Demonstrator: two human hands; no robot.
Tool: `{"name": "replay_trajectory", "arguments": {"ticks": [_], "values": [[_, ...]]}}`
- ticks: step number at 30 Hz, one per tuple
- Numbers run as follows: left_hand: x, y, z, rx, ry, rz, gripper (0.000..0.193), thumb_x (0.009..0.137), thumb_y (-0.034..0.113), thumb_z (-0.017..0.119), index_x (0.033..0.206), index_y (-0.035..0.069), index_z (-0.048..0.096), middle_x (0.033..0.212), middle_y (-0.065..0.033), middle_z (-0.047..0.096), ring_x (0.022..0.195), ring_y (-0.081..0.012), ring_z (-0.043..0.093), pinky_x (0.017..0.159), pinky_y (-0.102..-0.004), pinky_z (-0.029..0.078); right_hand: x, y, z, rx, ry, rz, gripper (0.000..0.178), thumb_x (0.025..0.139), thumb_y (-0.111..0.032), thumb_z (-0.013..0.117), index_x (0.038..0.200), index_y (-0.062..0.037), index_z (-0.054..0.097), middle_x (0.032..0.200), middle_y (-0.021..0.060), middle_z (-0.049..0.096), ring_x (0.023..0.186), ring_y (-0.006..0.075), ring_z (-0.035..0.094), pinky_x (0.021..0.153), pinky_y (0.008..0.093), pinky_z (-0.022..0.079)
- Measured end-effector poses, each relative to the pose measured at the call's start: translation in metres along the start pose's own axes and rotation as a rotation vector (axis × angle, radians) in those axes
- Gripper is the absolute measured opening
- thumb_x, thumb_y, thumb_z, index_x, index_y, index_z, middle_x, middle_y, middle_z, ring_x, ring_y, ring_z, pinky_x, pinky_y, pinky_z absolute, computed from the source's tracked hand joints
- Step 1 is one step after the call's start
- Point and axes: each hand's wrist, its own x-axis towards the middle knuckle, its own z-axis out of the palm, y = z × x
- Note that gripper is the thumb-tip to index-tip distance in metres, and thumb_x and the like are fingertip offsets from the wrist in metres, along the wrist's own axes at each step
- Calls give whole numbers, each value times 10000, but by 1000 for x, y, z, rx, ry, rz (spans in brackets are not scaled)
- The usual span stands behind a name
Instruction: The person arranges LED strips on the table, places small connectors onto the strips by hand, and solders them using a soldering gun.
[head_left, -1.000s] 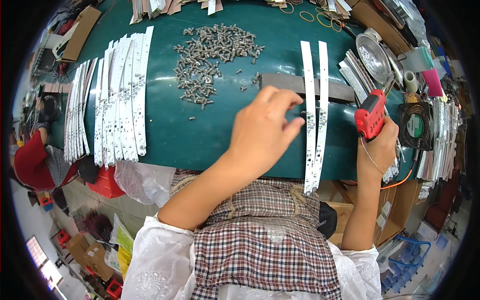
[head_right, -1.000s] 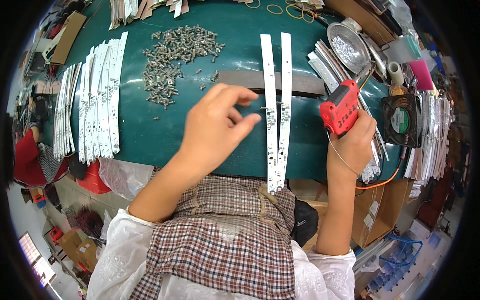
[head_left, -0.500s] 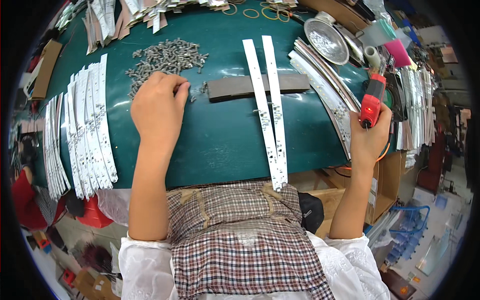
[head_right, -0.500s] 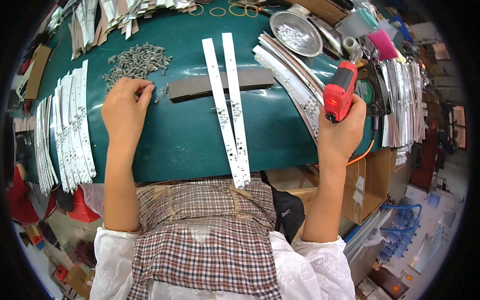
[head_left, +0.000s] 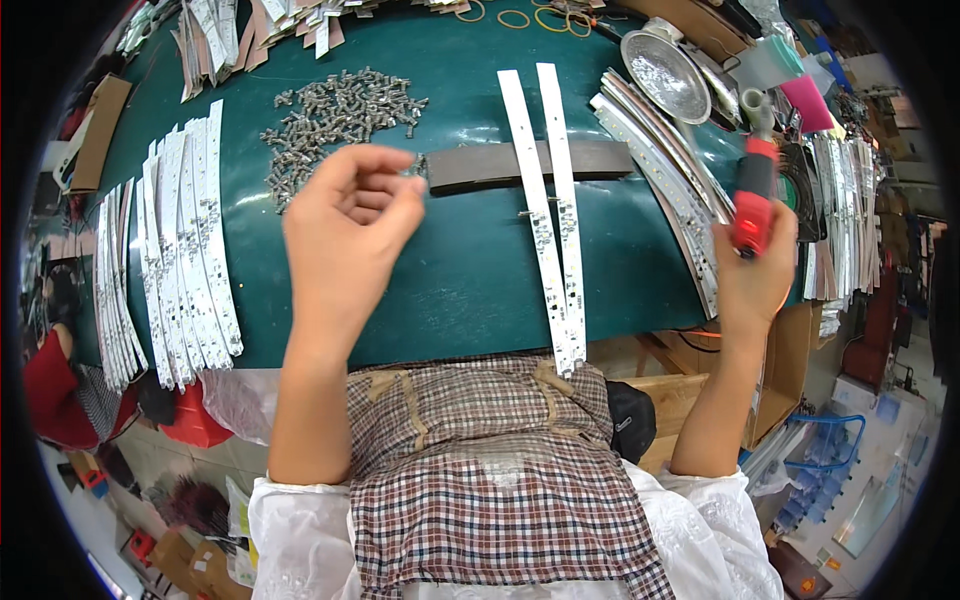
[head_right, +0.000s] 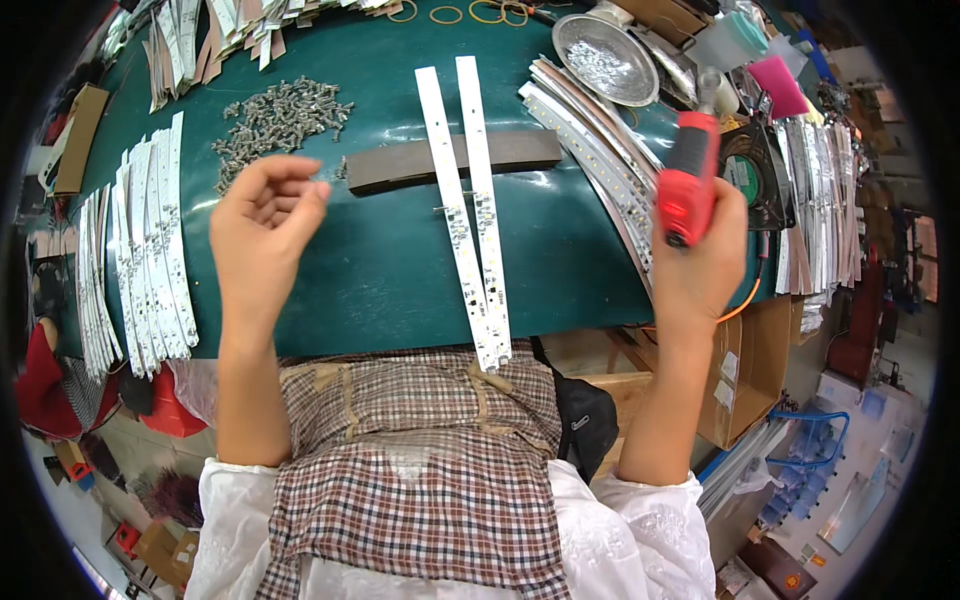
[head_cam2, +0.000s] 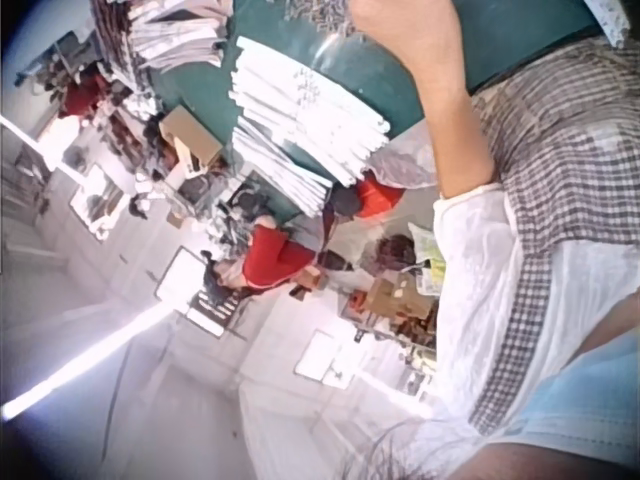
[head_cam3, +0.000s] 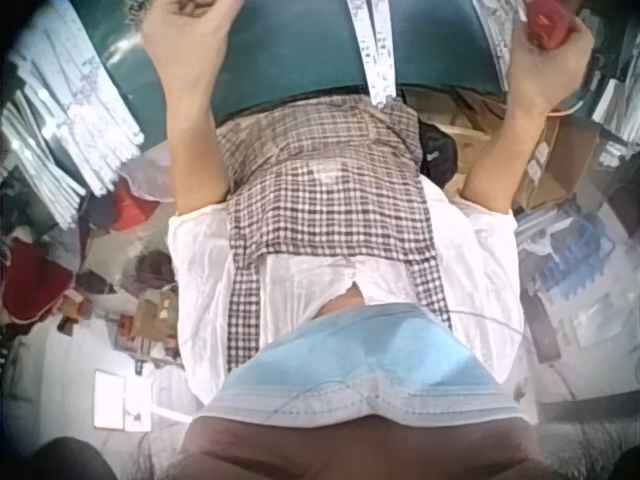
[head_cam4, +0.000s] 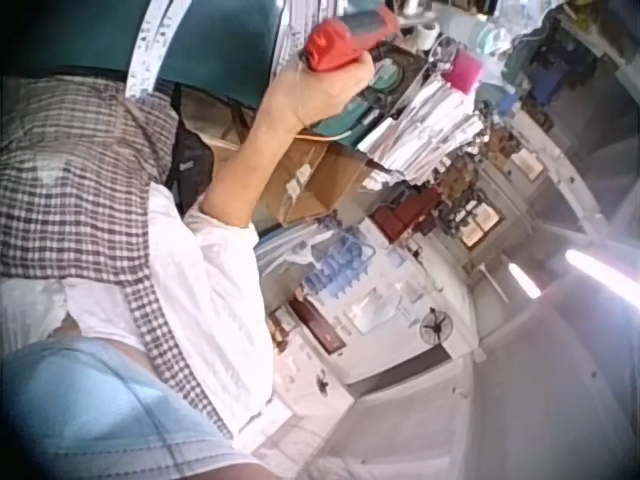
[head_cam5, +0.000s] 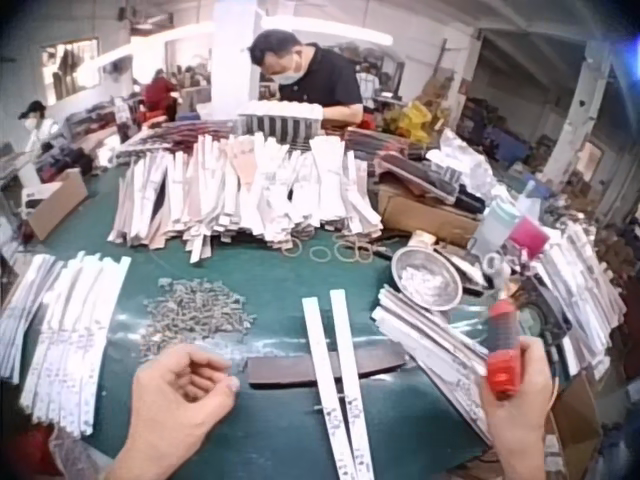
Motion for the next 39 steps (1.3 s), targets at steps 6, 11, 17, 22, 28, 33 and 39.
{"name": "replay_trajectory", "arguments": {"ticks": [6, 11, 17, 22, 28, 33, 39], "values": [[-11, 3, 10, -285, -309, -183, 166, 879, 55, 637, 1021, -30, 647, 908, -98, 681, 768, -125, 655, 692, -226, 534, 7, -6, -36, 298, 468, 160, 235, 784, -13, 742, 957, -4, 585, 852, 23, 621, 712, 88, 570, 691, 241, 496], [-15, 12, 23, -627, -442, -430, 207, 893, 99, 637, 1059, -23, 631, 979, -162, 691, 820, -177, 695, 685, -231, 565, 10, -21, -71, 373, 619, 19, 202, 802, -39, 728, 923, -19, 567, 840, 39, 604, 680, 112, 569, 629, 230, 483], [-26, 12, 31, -664, -489, -455, 207, 890, 134, 655, 1051, 5, 650, 906, -112, 695, 766, -134, 683, 661, -217, 556, -27, -90, -44, 976, -3, 328, 501, 692, 96, 691, 1148, -20, 519, 1026, 75, 560, 895, 149, 564, 823, 283, 464], [-33, 15, 32, -681, -482, -497, 211, 882, 158, 672, 1030, 9, 660, 874, -80, 690, 735, -106, 658, 657, -211, 543, -36, -116, -21, 1181, -353, 451, 456, 717, 112, 722, 1089, 22, 474, 925, 66, 536, 743, 117, 593, 629, 225, 489], [-37, 14, 36, -693, -478, -477, 212, 876, 162, 681, 1026, 15, 660, 879, -73, 682, 740, -107, 653, 660, -219, 545, -41, -119, -13, 1221, -433, 472, 436, 742, 96, 719, 1087, 37, 460, 909, 67, 524, 749, 106, 587, 626, 216, 481], [-37, 12, 37, -729, -499, -473, 192, 878, 148, 678, 1015, 15, 659, 870, -71, 680, 732, -105, 651, 662, -214, 548, -41, -119, -11, 1241, -418, 442, 444, 742, 81, 730, 1091, 37, 459, 924, 70, 525, 766, 118, 604, 629, 222, 491], [-41, 13, 40, -754, -458, -469, 188, 883, 151, 673, 1015, 17, 657, 862, -65, 682, 717, -89, 645, 659, -210, 550, -43, -117, -10, 1246, -439, 463, 460, 730, 70, 747, 1094, 36, 469, 948, 79, 544, 773, 129, 619, 636, 237, 509]]}}
